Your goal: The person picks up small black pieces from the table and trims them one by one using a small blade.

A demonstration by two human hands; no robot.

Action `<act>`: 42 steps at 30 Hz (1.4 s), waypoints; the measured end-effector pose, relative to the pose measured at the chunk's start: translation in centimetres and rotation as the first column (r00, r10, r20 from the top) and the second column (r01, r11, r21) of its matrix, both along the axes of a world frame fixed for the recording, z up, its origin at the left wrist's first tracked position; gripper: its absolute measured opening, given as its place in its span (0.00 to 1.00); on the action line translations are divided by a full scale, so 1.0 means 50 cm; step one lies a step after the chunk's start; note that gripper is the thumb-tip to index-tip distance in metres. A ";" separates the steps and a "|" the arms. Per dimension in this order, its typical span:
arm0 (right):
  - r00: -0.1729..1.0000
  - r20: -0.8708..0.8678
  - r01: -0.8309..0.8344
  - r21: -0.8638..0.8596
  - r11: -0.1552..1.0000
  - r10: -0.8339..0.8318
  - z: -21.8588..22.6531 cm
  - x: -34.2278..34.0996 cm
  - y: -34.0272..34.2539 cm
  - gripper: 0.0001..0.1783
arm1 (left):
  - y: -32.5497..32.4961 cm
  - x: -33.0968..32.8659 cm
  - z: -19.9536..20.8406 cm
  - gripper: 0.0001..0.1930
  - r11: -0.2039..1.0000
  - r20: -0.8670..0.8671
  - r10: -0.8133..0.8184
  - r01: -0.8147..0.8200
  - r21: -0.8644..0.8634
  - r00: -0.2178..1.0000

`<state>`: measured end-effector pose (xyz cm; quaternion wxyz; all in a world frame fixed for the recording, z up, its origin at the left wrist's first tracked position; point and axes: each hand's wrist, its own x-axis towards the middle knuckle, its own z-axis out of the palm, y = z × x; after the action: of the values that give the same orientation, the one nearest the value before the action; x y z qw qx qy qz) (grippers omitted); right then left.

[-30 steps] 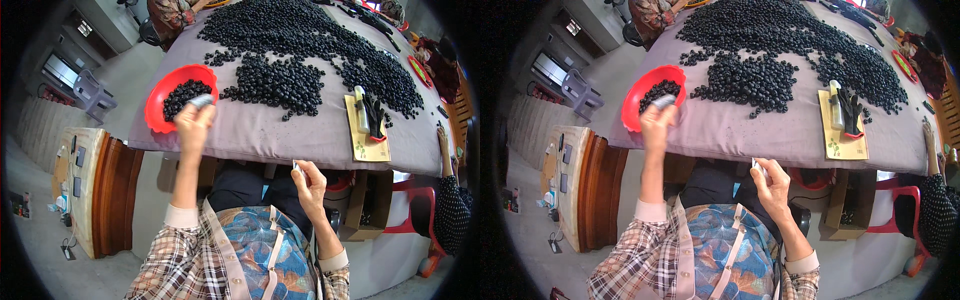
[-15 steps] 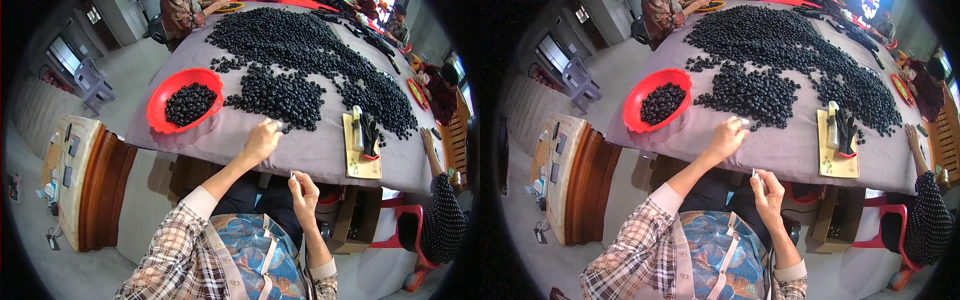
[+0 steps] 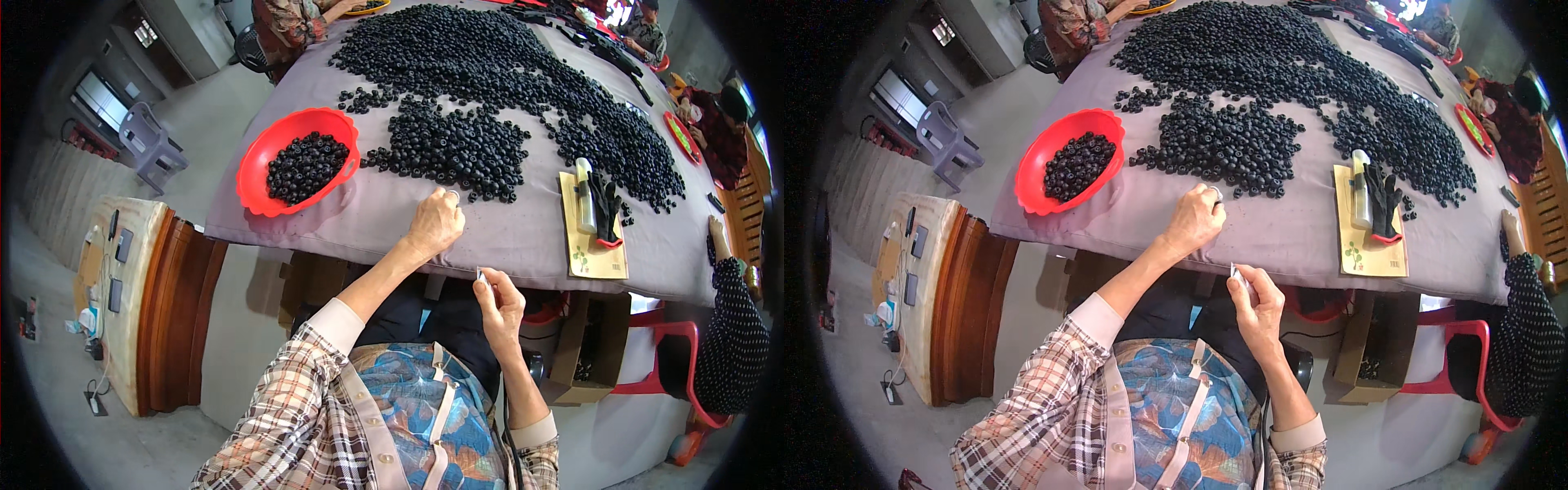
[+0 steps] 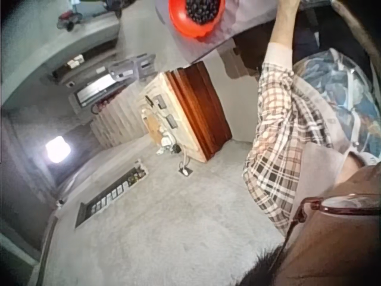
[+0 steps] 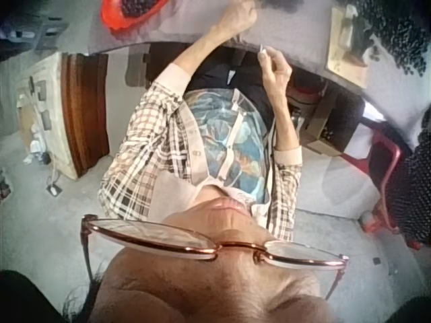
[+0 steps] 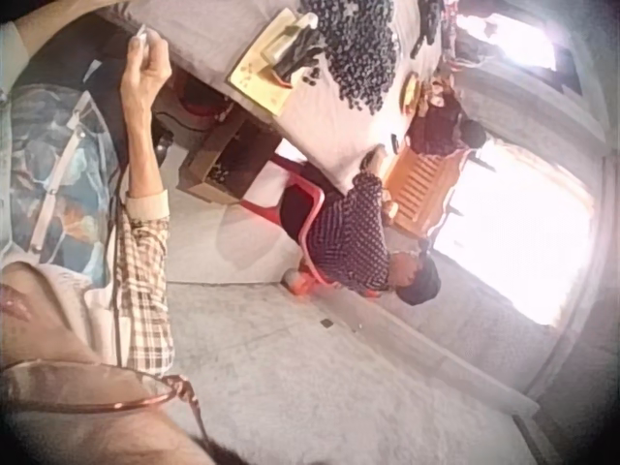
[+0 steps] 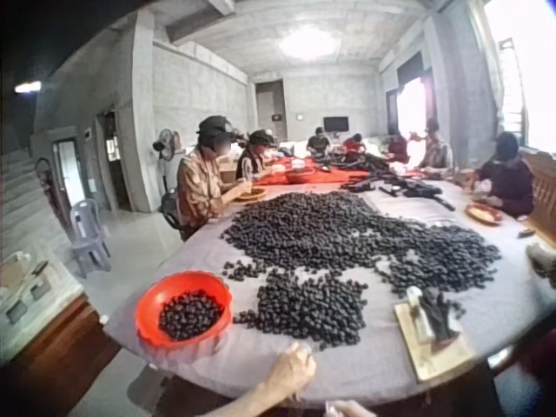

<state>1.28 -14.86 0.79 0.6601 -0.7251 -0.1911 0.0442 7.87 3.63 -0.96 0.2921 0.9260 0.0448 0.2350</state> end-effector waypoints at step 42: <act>0.970 0.236 0.041 0.086 0.995 -0.060 0.007 0.003 0.002 0.15 | -0.087 -0.143 0.022 0.07 -0.164 0.117 -0.519 0.035 -0.986 0.847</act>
<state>1.45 -14.75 1.15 0.6619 -0.7027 -0.2519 -0.0674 0.71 -0.71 0.15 0.9033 0.4141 0.0426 -0.1040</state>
